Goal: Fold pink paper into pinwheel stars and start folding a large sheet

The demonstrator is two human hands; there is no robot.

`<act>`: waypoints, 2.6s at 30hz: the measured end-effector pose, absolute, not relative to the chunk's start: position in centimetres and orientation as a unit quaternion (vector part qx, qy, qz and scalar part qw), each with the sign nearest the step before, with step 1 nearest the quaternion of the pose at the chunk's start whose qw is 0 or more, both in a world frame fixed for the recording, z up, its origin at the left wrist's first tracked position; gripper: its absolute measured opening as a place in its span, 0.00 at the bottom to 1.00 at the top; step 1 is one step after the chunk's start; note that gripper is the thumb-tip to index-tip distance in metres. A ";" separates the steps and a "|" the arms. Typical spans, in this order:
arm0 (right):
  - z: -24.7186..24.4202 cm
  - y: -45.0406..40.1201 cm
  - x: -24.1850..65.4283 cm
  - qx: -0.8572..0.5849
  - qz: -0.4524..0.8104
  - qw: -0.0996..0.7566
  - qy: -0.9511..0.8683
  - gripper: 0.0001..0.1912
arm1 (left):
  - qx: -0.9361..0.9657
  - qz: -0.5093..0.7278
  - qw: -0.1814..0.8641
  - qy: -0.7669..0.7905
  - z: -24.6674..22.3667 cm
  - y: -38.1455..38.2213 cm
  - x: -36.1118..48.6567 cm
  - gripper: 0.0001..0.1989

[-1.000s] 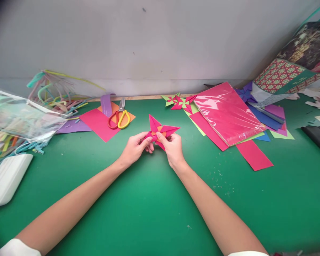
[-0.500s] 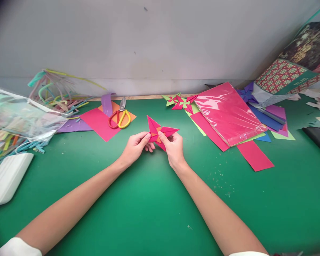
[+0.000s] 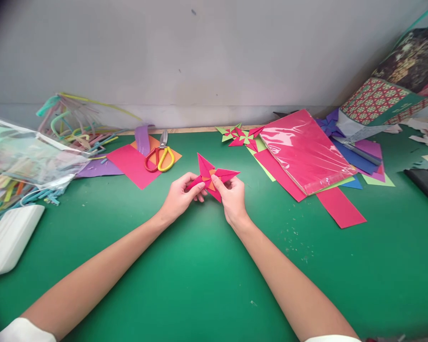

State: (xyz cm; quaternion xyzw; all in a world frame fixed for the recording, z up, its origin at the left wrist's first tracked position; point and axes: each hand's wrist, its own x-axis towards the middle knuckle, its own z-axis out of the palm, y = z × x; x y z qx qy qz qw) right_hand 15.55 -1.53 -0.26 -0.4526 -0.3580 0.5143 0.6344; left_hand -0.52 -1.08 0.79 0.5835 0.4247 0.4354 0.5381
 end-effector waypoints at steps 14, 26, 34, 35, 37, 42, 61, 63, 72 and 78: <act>0.0 -1.7 15.6 -0.452 0.525 0.616 -0.374 0.16 | 0.591 0.423 0.530 0.436 0.9 -1.3 -0.4 0.17; 0.3 -1.9 15.5 -0.435 0.554 0.596 -0.386 0.16 | 0.616 0.401 0.516 0.440 0.6 -1.0 -0.8 0.16; -0.2 -1.7 15.8 -0.444 0.543 0.581 -0.413 0.15 | 0.598 0.409 0.535 0.435 0.4 -1.0 -0.9 0.15; -0.2 -1.7 15.8 -0.442 0.543 0.581 -0.414 0.15 | 0.597 0.409 0.537 0.435 0.4 -1.0 -0.9 0.15; -0.2 -1.7 15.8 -0.433 0.551 0.584 -0.409 0.13 | 0.597 0.410 0.538 0.432 0.5 -1.0 -0.8 0.16; -0.2 -1.5 15.9 -0.416 0.562 0.613 -0.367 0.14 | 0.560 0.431 0.559 0.434 0.8 -1.1 -0.6 0.16; -0.4 -1.3 15.9 -0.423 0.540 0.612 -0.394 0.15 | 0.582 0.438 0.545 0.415 0.7 -1.4 -0.5 0.15; -0.4 -1.3 15.9 -0.430 0.510 0.622 -0.409 0.18 | 0.574 0.469 0.524 0.420 0.6 -1.2 -0.5 0.15; 0.5 -1.3 16.2 -0.421 0.570 0.607 -0.359 0.27 | 0.602 0.549 0.399 0.422 0.9 -0.8 -0.9 0.18; 0.7 -1.5 16.0 -0.394 0.619 0.574 -0.364 0.27 | 0.634 0.530 0.374 0.421 0.9 -1.0 -0.7 0.26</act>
